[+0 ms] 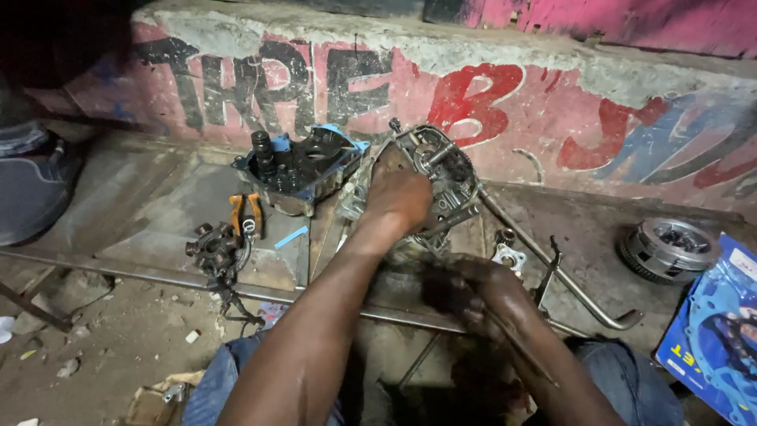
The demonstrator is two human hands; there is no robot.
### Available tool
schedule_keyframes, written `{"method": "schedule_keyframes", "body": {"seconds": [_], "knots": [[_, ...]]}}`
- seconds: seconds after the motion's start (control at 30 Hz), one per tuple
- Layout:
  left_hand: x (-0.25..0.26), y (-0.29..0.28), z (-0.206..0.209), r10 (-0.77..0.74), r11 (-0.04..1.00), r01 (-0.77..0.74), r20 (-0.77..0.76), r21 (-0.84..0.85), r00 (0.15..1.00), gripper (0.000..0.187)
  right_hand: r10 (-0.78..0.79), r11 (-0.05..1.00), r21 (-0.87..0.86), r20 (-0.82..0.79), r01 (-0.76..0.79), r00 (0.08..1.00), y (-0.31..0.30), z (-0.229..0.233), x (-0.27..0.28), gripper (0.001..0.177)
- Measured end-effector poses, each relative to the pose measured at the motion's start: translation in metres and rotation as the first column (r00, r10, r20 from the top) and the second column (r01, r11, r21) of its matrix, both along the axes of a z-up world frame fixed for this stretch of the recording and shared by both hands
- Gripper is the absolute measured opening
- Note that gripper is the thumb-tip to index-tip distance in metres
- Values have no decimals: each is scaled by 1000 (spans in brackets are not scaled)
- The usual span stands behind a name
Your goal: The person works on a disassembled engine block placed on a low metal table. They use a wrench to tighten bolts on the cylinder head, then remove and reinsert a valve spring assembly by hand, and continue adjusting components within the engine block.
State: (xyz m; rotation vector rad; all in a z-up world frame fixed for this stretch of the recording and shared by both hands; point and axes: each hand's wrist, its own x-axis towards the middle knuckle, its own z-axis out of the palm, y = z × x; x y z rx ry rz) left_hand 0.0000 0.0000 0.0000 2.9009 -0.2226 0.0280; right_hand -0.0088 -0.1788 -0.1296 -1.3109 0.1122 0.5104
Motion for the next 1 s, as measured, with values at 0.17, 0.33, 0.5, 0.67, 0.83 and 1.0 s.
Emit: {"method": "schedule_keyframes", "body": {"seconds": [0.17, 0.33, 0.5, 0.67, 0.83, 1.0], "knots": [[29, -4, -25, 36, 999, -36, -6, -3, 999, 33, 37, 983, 178, -20, -33, 999, -2, 3, 4, 15], [49, 0, -49, 62, 998, -62, -12, 30, 998, 31, 76, 981, 179, -12, -72, 997, -6, 5, 7, 20], [46, -9, -43, 112, 991, -114, -29, -70, 993, 36, -10, 974, 225, -38, 18, 999, -7, 3, -3, 8], [23, -15, -24, 136, 990, -137, 35, 28, 990, 31, -2, 978, 207, -25, 7, 1000, -9, 15, -7, 9], [45, -4, -43, 84, 996, -83, 19, -9, 996, 29, -48, 973, 223, -34, 55, 998, -15, 1, -1, 11], [46, -2, -49, 75, 997, -74, 47, -36, 996, 31, -17, 969, 245, -39, 26, 999, -15, 3, -4, 12]]}}
